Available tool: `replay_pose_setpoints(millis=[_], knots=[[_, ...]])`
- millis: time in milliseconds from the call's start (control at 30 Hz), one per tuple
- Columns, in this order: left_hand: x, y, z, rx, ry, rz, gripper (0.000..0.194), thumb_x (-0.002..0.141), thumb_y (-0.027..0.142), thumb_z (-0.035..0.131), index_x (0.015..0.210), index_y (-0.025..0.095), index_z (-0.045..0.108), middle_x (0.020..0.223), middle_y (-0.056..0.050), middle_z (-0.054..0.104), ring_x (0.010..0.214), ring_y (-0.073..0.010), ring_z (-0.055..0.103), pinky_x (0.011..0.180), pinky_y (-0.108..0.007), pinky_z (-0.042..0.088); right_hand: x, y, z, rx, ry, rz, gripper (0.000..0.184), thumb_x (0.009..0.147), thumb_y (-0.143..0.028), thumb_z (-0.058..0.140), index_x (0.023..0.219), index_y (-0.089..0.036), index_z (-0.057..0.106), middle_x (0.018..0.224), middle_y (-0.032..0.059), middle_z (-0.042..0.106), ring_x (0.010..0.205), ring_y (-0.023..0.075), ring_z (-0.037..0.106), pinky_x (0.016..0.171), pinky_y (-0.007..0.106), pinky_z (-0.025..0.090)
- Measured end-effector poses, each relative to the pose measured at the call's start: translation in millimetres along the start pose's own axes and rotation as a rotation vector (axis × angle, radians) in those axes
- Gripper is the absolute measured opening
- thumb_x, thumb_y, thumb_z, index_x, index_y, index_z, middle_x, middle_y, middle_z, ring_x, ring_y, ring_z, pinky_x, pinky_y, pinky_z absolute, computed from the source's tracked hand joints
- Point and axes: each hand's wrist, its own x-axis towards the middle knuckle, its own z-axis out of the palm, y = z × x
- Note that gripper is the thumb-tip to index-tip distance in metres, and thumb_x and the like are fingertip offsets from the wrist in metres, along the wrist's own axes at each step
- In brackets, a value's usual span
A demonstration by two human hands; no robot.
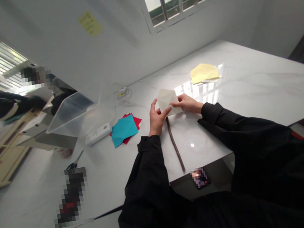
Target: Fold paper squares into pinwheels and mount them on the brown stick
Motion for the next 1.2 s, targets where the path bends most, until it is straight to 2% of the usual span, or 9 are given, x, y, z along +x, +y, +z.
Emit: replay_pose_setpoints(millis=[167, 333, 467, 633, 800, 900, 967, 1100, 1200], knots=[[0.6, -0.9, 1.1, -0.009, -0.044, 0.024, 0.082, 0.062, 0.052, 0.1, 0.126, 0.013, 0.07, 0.108, -0.014, 0.082, 0.098, -0.0276, 0.078, 0.095, -0.041, 0.06, -1.8, -2.9, -0.1, -0.04, -0.016, -0.006, 0.032, 0.074, -0.038, 0.093, 0.088, -0.011, 0.082, 0.088, 0.0101, 0.081, 0.075, 0.0193, 0.071, 0.072, 0.029, 0.056], [0.5, -1.3, 2.3, 0.018, -0.029, 0.032, 0.063, 0.061, 0.049, 0.1, 0.107, 0.012, 0.079, 0.107, -0.013, 0.082, 0.098, -0.0275, 0.076, 0.097, -0.043, 0.059, -1.2, -1.7, -2.1, -0.063, -0.027, -0.014, 0.032, 0.075, -0.04, 0.091, 0.086, -0.012, 0.082, 0.085, 0.0095, 0.08, 0.074, 0.0188, 0.069, 0.069, 0.029, 0.054], [0.3, -1.2, 2.1, 0.015, -0.018, 0.034, 0.059, 0.062, 0.048, 0.1, 0.105, 0.013, 0.08, 0.108, -0.013, 0.082, 0.099, -0.0277, 0.076, 0.098, -0.043, 0.058, 0.0, 0.9, -4.1, -0.083, -0.044, -0.015, 0.033, 0.077, -0.042, 0.09, 0.088, -0.011, 0.082, 0.087, 0.0104, 0.08, 0.073, 0.0185, 0.069, 0.068, 0.029, 0.054], [2.7, -2.8, 0.0, -0.021, -0.036, 0.037, 0.064, 0.061, 0.049, 0.1, 0.11, 0.013, 0.079, 0.106, -0.012, 0.082, 0.1, -0.0275, 0.076, 0.099, -0.043, 0.058, 1.1, 3.9, -5.4, -0.106, -0.041, -0.067, 0.039, 0.077, -0.047, 0.09, 0.089, -0.011, 0.081, 0.087, 0.0105, 0.079, 0.073, 0.0188, 0.068, 0.067, 0.029, 0.052], [5.2, -6.6, -2.0, -0.021, -0.03, 0.036, 0.067, 0.061, 0.053, 0.099, 0.111, 0.013, 0.08, 0.105, -0.012, 0.082, 0.099, -0.0275, 0.076, 0.096, -0.04, 0.059, 1.6, 4.6, -4.7, -0.18, -0.043, -0.09, 0.05, 0.077, -0.059, 0.088, 0.085, -0.011, 0.078, 0.08, 0.0091, 0.076, 0.07, 0.0183, 0.064, 0.061, 0.028, 0.048], [5.4, -7.8, -2.1, -0.028, -0.03, 0.037, 0.065, 0.062, 0.054, 0.099, 0.109, 0.013, 0.08, 0.104, -0.012, 0.082, 0.098, -0.0272, 0.076, 0.096, -0.041, 0.058, 2.6, 4.2, -4.0, -0.202, -0.073, -0.126, 0.054, 0.078, -0.065, 0.085, 0.087, -0.013, 0.077, 0.082, 0.0084, 0.075, 0.073, 0.0195, 0.064, 0.065, 0.03, 0.05], [5.1, -7.6, -1.8, -0.036, -0.026, 0.04, 0.065, 0.062, 0.054, 0.099, 0.11, 0.013, 0.08, 0.105, -0.012, 0.082, 0.099, -0.027, 0.076, 0.098, -0.042, 0.058, 3.6, 3.9, -3.7, -0.209, -0.074, -0.139, 0.051, 0.082, -0.065, 0.082, 0.09, -0.015, 0.076, 0.08, 0.0068, 0.073, 0.071, 0.0193, 0.063, 0.066, 0.031, 0.051], [5.2, -7.2, -1.8, -0.042, -0.006, 0.029, 0.065, 0.062, 0.053, 0.099, 0.109, 0.013, 0.079, 0.107, -0.012, 0.082, 0.1, -0.0264, 0.075, 0.099, -0.041, 0.058, 4.5, 2.7, -3.7, -0.201, -0.027, -0.099, 0.038, 0.092, -0.055, 0.074, 0.089, -0.018, 0.071, 0.07, 0.0031, 0.065, 0.058, 0.0162, 0.055, 0.056, 0.031, 0.047], [5.9, -8.0, -2.3, -0.045, 0.0, 0.022, 0.064, 0.063, 0.052, 0.099, 0.109, 0.012, 0.079, 0.108, -0.012, 0.082, 0.099, -0.0262, 0.075, 0.096, -0.04, 0.058, 3.7, 2.1, -3.5, -0.19, -0.034, -0.108, 0.033, 0.091, -0.05, 0.076, 0.089, -0.017, 0.071, 0.073, 0.0031, 0.066, 0.057, 0.0148, 0.054, 0.054, 0.03, 0.047]])
